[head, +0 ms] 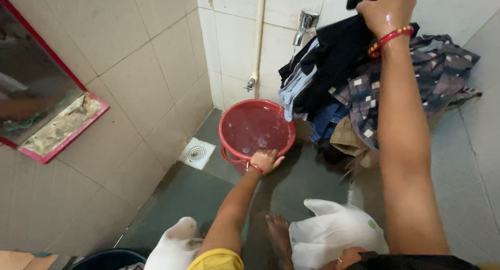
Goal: The person washes various pieces of clothing by hand in a bucket of soapy water, rubbing, squeezing, and rinsing each item individually before placing it into a different basin.
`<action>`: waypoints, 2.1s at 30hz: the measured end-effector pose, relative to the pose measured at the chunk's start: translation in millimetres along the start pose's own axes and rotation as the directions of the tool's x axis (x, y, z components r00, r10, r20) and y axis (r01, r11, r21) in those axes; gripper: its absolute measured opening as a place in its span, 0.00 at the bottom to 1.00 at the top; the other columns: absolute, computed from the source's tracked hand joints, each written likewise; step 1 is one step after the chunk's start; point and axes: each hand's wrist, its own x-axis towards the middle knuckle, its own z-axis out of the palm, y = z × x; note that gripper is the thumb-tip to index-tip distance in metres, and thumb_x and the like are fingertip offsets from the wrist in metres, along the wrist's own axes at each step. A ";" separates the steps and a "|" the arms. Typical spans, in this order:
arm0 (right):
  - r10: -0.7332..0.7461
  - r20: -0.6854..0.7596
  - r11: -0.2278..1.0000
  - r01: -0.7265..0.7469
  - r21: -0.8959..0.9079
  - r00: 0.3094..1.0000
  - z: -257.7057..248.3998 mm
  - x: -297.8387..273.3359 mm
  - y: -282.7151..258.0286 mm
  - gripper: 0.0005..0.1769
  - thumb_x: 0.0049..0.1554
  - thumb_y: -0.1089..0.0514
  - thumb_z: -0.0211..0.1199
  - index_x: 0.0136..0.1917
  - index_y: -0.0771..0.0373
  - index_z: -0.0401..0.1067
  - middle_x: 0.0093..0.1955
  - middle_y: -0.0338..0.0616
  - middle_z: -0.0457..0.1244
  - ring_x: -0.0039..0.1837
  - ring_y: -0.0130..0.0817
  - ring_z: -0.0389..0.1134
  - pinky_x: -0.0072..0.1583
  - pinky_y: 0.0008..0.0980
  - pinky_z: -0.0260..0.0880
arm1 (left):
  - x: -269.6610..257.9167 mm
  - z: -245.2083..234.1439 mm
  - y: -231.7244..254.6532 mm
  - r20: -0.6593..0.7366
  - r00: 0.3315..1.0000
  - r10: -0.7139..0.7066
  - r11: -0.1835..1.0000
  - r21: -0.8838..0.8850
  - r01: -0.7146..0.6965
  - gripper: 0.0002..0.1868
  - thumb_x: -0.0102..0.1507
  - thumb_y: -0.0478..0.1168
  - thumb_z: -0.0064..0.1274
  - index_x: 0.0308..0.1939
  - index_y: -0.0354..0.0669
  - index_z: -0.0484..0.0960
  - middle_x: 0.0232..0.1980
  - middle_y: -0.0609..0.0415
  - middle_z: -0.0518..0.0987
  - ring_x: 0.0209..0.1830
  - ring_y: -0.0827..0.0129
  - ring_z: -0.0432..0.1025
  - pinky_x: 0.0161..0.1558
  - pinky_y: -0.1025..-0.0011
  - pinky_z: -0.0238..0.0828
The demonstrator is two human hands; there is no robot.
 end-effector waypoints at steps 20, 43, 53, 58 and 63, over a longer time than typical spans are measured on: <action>-0.194 0.739 0.926 -0.128 0.355 0.646 238.7 -195.4 -162.8 0.21 0.41 0.56 0.67 0.50 0.56 0.72 0.46 0.54 0.70 0.50 0.55 0.71 0.51 0.49 0.71 | 77.4 -70.3 -177.8 0.466 0.730 -0.500 0.138 -0.789 0.599 0.29 0.59 0.55 0.50 0.64 0.57 0.70 0.61 0.56 0.78 0.52 0.56 0.74 0.51 0.50 0.75; -0.424 0.887 0.782 -0.420 0.461 0.185 360.0 -373.6 -88.3 0.50 0.34 0.64 0.73 0.70 0.68 0.59 0.67 0.52 0.60 0.70 0.43 0.59 0.70 0.38 0.57 | 87.2 25.2 -197.0 0.167 0.937 -0.306 0.793 -0.499 0.348 0.11 0.55 0.43 0.56 0.29 0.37 0.81 0.31 0.43 0.78 0.32 0.52 0.73 0.38 0.58 0.71; -0.104 0.929 0.331 -0.868 0.370 0.356 338.9 -367.4 -67.0 0.30 0.53 0.68 0.64 0.70 0.65 0.69 0.62 0.46 0.67 0.64 0.36 0.66 0.66 0.35 0.66 | 165.5 -161.7 -101.5 0.074 0.983 -0.167 -0.124 -0.991 0.054 0.18 0.62 0.30 0.56 0.55 0.40 0.73 0.52 0.60 0.77 0.52 0.76 0.70 0.56 0.75 0.67; 0.000 0.828 0.163 -0.817 0.553 0.560 340.1 -370.7 -60.2 0.06 0.59 0.65 0.65 0.48 0.65 0.70 0.64 0.43 0.69 0.62 0.32 0.67 0.64 0.30 0.66 | 151.5 -184.9 -119.9 -0.144 0.963 -0.226 0.738 -0.671 0.073 0.18 0.63 0.39 0.57 0.56 0.43 0.74 0.47 0.44 0.82 0.47 0.51 0.77 0.50 0.58 0.73; -0.003 0.820 0.319 -0.776 0.544 0.573 348.9 -371.4 -58.2 0.15 0.58 0.57 0.73 0.37 0.65 0.69 0.57 0.52 0.70 0.55 0.36 0.71 0.57 0.36 0.71 | 102.3 -101.0 -165.9 0.016 0.884 -0.468 0.829 -0.338 0.445 0.17 0.65 0.37 0.42 0.59 0.45 0.65 0.45 0.31 0.81 0.47 0.35 0.75 0.49 0.43 0.68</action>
